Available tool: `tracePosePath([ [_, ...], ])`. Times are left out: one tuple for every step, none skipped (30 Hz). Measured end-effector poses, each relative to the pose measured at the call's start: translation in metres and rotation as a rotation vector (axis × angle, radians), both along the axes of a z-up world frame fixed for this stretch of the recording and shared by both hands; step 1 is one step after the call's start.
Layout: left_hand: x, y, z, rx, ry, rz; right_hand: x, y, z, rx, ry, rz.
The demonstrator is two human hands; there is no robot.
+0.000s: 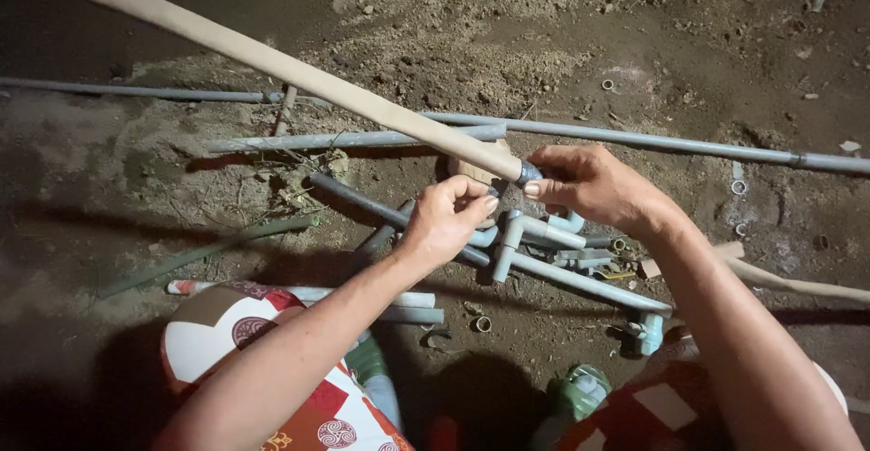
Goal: The person sits on the ground and uses a hand saw to cut a long PVC pipe that is resting on a coconut. They hold the pipe steady with one hand while sawing with the other, then reposition the pipe to make additional cuts.
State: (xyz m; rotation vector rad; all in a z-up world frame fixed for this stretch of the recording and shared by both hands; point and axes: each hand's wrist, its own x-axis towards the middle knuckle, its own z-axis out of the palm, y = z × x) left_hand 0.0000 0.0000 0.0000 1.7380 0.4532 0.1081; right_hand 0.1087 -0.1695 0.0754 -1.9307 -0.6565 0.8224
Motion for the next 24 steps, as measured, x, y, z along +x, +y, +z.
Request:
tracePosePath([
  [0.001, -0.001, -0.001, 0.000, 0.000, 0.001, 0.001, -0.001, -0.003, 0.000, 0.000, 0.001],
  [0.002, -0.001, -0.001, 0.049, 0.041, 0.009, 0.003, -0.002, -0.006, 0.007, 0.014, -0.004],
  [0.003, -0.002, -0.002, 0.098, 0.082, 0.018, 0.004, -0.003, -0.009, 0.014, 0.029, -0.010],
  [0.003, -0.002, -0.002, 0.097, 0.083, 0.020, 0.001, -0.002, -0.004, 0.013, 0.030, -0.008],
  [0.004, -0.002, -0.002, 0.188, 0.148, 0.018, -0.002, -0.001, 0.000, 0.006, 0.050, -0.003],
  [0.004, -0.002, -0.002, 0.279, 0.213, 0.016, -0.005, 0.000, 0.005, -0.002, 0.071, 0.001],
  [0.005, -0.003, -0.005, 0.278, 0.213, 0.016, -0.004, 0.000, 0.004, -0.002, 0.071, 0.001],
  [0.006, -0.004, -0.008, 0.267, 0.239, 0.013, -0.003, 0.000, 0.002, -0.009, 0.079, 0.014],
  [0.008, -0.005, -0.011, 0.256, 0.263, 0.010, -0.001, 0.000, 0.001, -0.014, 0.085, 0.027],
  [0.007, -0.008, -0.001, 0.256, 0.262, 0.010, -0.001, 0.000, 0.001, -0.014, 0.084, 0.026],
  [0.006, -0.011, 0.008, 0.251, 0.257, -0.007, -0.001, 0.001, 0.000, -0.017, 0.087, 0.030],
  [0.005, -0.014, 0.017, 0.245, 0.252, -0.023, -0.002, 0.001, -0.001, -0.020, 0.091, 0.034],
  [0.003, -0.013, 0.019, 0.244, 0.253, -0.022, -0.002, 0.001, 0.000, -0.020, 0.092, 0.034],
  [0.001, -0.012, 0.020, 0.190, 0.213, -0.011, -0.003, 0.001, 0.000, -0.015, 0.105, 0.037],
  [0.000, -0.011, 0.022, 0.136, 0.173, 0.000, -0.004, 0.001, 0.000, -0.010, 0.117, 0.039],
  [0.000, -0.009, 0.016, 0.135, 0.173, 0.000, -0.004, 0.001, 0.001, -0.011, 0.118, 0.040],
  [0.002, -0.007, 0.010, 0.123, 0.183, 0.021, -0.004, 0.002, 0.002, -0.023, 0.119, 0.043],
  [0.003, -0.006, 0.004, 0.112, 0.193, 0.042, -0.004, 0.002, 0.004, -0.035, 0.121, 0.047],
  [0.002, -0.005, 0.005, 0.112, 0.192, 0.040, -0.004, 0.002, 0.006, -0.035, 0.120, 0.045],
  [0.002, -0.004, 0.006, 0.114, 0.221, 0.039, -0.005, 0.002, 0.008, -0.043, 0.111, 0.045],
  [0.001, -0.003, 0.007, 0.114, 0.252, 0.040, -0.006, 0.002, 0.010, -0.052, 0.104, 0.047],
  [0.002, -0.003, 0.006, 0.114, 0.253, 0.038, -0.005, 0.001, 0.007, -0.053, 0.105, 0.045],
  [0.002, -0.003, 0.005, 0.091, 0.253, 0.062, -0.004, 0.001, 0.005, -0.060, 0.103, 0.055],
  [0.002, -0.002, 0.004, 0.068, 0.252, 0.085, -0.003, 0.001, 0.002, -0.067, 0.100, 0.065],
])
